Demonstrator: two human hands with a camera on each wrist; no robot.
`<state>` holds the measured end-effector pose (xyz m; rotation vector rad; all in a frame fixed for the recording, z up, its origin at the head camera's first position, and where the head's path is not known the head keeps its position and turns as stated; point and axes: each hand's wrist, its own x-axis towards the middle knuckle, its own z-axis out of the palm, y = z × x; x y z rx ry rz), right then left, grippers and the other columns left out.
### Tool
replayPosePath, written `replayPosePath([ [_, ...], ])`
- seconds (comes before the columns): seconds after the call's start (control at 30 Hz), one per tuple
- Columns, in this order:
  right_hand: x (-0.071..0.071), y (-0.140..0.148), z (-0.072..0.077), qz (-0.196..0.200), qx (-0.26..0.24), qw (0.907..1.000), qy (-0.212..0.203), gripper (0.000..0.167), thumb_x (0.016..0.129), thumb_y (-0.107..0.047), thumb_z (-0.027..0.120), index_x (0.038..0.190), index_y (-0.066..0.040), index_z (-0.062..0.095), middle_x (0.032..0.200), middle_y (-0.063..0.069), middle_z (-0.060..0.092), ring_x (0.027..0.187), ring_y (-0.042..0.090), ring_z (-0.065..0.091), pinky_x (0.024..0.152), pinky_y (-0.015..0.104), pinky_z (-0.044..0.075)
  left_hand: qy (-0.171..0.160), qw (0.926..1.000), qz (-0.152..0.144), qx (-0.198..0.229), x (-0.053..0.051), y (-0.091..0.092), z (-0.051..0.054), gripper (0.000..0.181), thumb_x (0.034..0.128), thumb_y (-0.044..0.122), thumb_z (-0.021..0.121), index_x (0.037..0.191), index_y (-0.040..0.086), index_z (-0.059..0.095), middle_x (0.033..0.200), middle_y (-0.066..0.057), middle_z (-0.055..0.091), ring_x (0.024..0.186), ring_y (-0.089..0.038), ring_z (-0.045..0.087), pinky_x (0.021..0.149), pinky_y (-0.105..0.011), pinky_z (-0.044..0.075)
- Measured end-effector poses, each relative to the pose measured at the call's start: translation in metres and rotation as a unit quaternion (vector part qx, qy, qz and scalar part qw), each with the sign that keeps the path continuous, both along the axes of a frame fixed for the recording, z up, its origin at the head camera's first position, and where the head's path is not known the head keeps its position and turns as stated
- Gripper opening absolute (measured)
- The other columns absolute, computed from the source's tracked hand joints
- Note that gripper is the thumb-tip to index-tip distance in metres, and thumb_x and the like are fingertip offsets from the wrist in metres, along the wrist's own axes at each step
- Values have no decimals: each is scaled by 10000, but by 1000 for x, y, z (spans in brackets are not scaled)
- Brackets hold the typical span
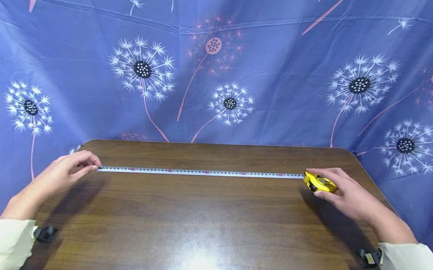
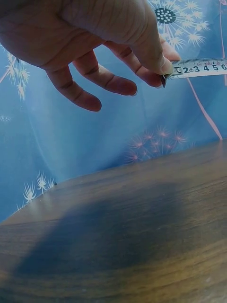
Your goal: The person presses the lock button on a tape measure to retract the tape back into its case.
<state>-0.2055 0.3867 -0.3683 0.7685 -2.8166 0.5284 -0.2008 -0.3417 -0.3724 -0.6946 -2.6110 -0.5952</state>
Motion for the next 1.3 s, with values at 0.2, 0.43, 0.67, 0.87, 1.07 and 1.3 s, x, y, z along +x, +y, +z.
replayPosePath([
  [0.2,1,-2,1,-33,4,10000,-28,630,922,-134,793,1492,-238,544,1316,83,553,1101,48,474,767,303,474,61,10000,-3,-36,1,1,-1,197,945,10,726,1007,190,678,946,78,691,779,-135,663,688,-324,531],
  [0.43,2,-5,2,13,-61,9999,-80,626,916,-129,799,1481,-237,552,1295,75,556,1074,31,480,755,292,474,45,10000,-33,-23,1,3,-1,204,947,13,727,1009,201,678,952,95,687,801,-99,654,700,-312,539],
  [0.67,3,-7,3,50,-37,9999,-111,615,914,-131,802,1469,-232,558,1268,80,566,1032,61,508,733,300,478,62,9999,-77,-28,2,4,0,204,945,7,727,1008,196,679,939,99,682,793,-106,653,694,-292,528],
  [0.87,4,-9,5,-8,56,9998,-189,619,918,-151,802,1472,-254,548,1256,82,568,997,145,542,721,325,481,91,9999,-108,-27,1,6,-1,217,942,4,730,1004,206,680,932,115,676,799,-73,637,693,-284,525],
  [1.07,4,-12,6,-17,92,9996,-264,620,909,-169,813,1462,-268,550,1250,82,571,991,180,547,728,334,485,119,9998,-144,-34,1,8,-1,223,937,-6,731,1001,201,677,939,109,678,795,-94,649,689,-306,539],
  [1.3,5,-16,8,13,39,9993,-376,610,888,-179,834,1432,-247,567,1233,112,578,986,204,557,716,328,486,100,9997,-208,30,1,9,-1,237,926,-20,738,991,199,675,919,103,671,797,-101,651,702,-255,531],
])
